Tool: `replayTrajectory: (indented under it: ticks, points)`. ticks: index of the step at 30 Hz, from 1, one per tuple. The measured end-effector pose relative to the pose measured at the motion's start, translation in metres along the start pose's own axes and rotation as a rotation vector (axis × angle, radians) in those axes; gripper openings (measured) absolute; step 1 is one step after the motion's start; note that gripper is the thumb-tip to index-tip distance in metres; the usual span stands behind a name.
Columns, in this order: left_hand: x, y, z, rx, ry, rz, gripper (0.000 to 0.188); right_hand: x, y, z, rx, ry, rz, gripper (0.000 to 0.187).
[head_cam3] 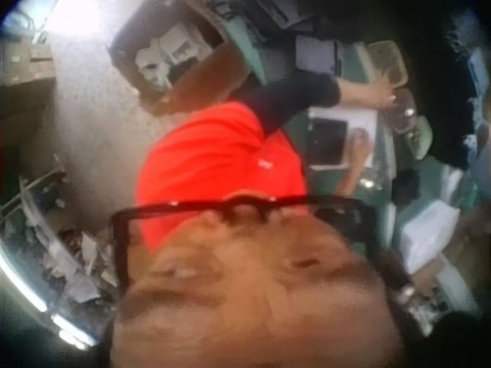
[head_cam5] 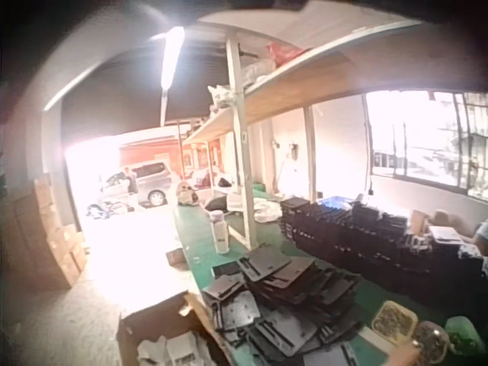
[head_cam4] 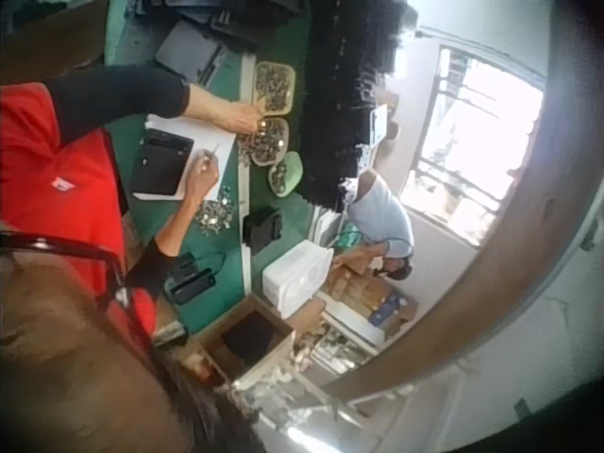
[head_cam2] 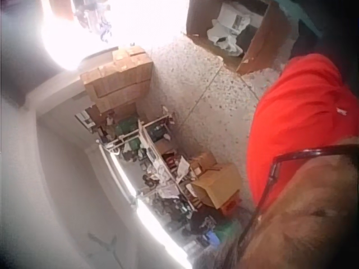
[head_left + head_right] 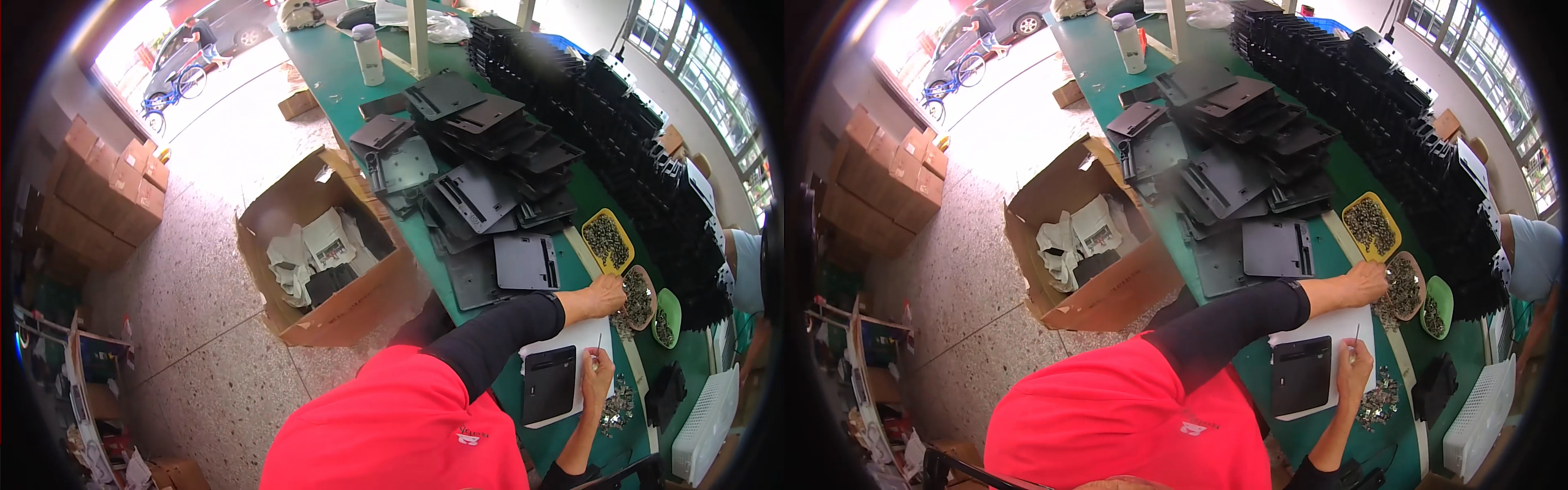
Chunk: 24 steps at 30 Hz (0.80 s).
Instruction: The person uses a small screwdriver to remove screws from the back of a black electronic device. They place the removed screws on a white foam pad and set the device aside before picking up another one to repeat the process.
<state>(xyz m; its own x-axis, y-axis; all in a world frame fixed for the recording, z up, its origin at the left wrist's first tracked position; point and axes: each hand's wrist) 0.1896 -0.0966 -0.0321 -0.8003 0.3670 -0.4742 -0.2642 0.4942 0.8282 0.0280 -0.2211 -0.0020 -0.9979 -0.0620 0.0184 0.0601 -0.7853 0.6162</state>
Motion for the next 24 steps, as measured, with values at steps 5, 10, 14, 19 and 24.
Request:
replayTrajectory:
  ticks: [5, 10, 14, 19, 24]
  points:
    - [0.002, 0.011, -0.007, 0.076, 0.102, 0.024, 0.024, -0.01, -0.002, -0.035, -0.067, 0.085, 0.006, 0.018]
    - [0.005, 0.022, -0.007, 0.185, 0.194, -0.016, 0.024, -0.003, 0.003, 0.001, -0.252, -0.093, 0.054, 0.019]
    - [0.009, 0.052, -0.008, 0.372, 0.291, 0.067, 0.022, -0.014, 0.012, 0.002, -0.384, -0.141, -0.013, 0.02]
    - [0.017, 0.051, -0.015, 0.573, 0.367, 0.013, 0.01, -0.05, 0.009, 0.016, -0.405, 0.026, -0.294, 0.024]
    - [0.037, 0.067, -0.02, 0.762, 0.328, 0.027, 0.01, -0.066, 0.001, 0.011, -0.403, 0.055, -0.146, 0.03]
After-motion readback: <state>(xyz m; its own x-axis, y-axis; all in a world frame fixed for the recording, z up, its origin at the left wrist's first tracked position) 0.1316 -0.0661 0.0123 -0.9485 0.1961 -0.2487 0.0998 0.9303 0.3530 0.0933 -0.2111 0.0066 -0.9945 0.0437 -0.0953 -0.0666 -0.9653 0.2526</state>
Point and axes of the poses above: each hand's wrist, its own x-axis away from the middle knuckle, its own y-axis out of the back of the hand, z = x × y, and after that the axes turned 6 degrees about -x, right-handed
